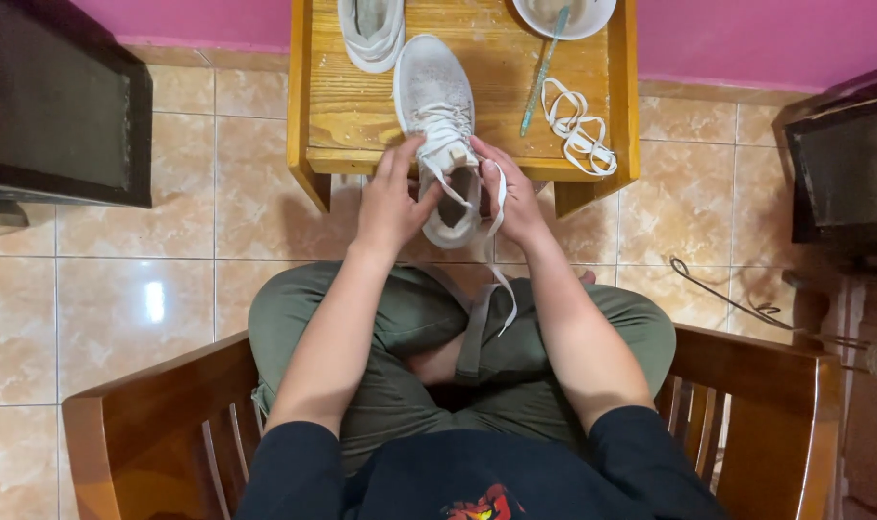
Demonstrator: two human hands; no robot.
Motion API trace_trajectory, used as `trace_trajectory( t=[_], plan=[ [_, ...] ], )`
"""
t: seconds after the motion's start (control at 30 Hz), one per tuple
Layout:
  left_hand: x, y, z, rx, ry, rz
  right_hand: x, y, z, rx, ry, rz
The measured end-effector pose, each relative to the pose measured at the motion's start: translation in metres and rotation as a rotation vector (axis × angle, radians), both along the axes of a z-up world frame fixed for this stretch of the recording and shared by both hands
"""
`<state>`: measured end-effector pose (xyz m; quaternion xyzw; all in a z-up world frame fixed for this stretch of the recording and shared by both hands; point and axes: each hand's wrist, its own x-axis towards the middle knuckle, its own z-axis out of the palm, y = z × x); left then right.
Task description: The person sits cross-legged and laces a white sneaker placed on a small wooden table. They thread the laces through the eyelets, pull them tight, and tie a knot. The person then removes the laces from the shoe and pulls them out completely.
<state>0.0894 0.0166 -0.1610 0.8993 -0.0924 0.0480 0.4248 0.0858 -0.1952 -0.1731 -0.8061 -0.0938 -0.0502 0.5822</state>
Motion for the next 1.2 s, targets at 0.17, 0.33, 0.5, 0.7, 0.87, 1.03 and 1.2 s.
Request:
trace_trajectory(
  t=[0.17,0.33,0.5,0.7,0.87,1.03,1.2],
  plan=[
    [0.006,0.002,-0.02,0.115,-0.108,0.036,-0.007,0.013,0.023,-0.015,0.139,-0.092],
    [0.003,0.006,0.013,-0.184,0.165,0.108,-0.005,0.011,0.016,0.424,0.478,-0.209],
    [0.008,0.0,0.015,-0.504,0.445,0.12,-0.006,0.003,0.029,0.526,0.568,-0.15],
    [0.003,0.012,0.048,-0.355,0.075,0.052,0.001,-0.003,0.029,0.421,0.319,-0.178],
    [0.013,0.014,0.068,-0.479,0.199,0.043,-0.002,-0.006,0.07,0.544,0.142,-0.192],
    [0.023,0.007,0.112,-0.553,0.137,-0.058,-0.008,-0.006,0.103,0.638,0.004,-0.112],
    [0.036,-0.008,0.166,-0.588,0.295,-0.209,-0.029,0.008,0.151,0.63,0.02,-0.001]
  ],
)
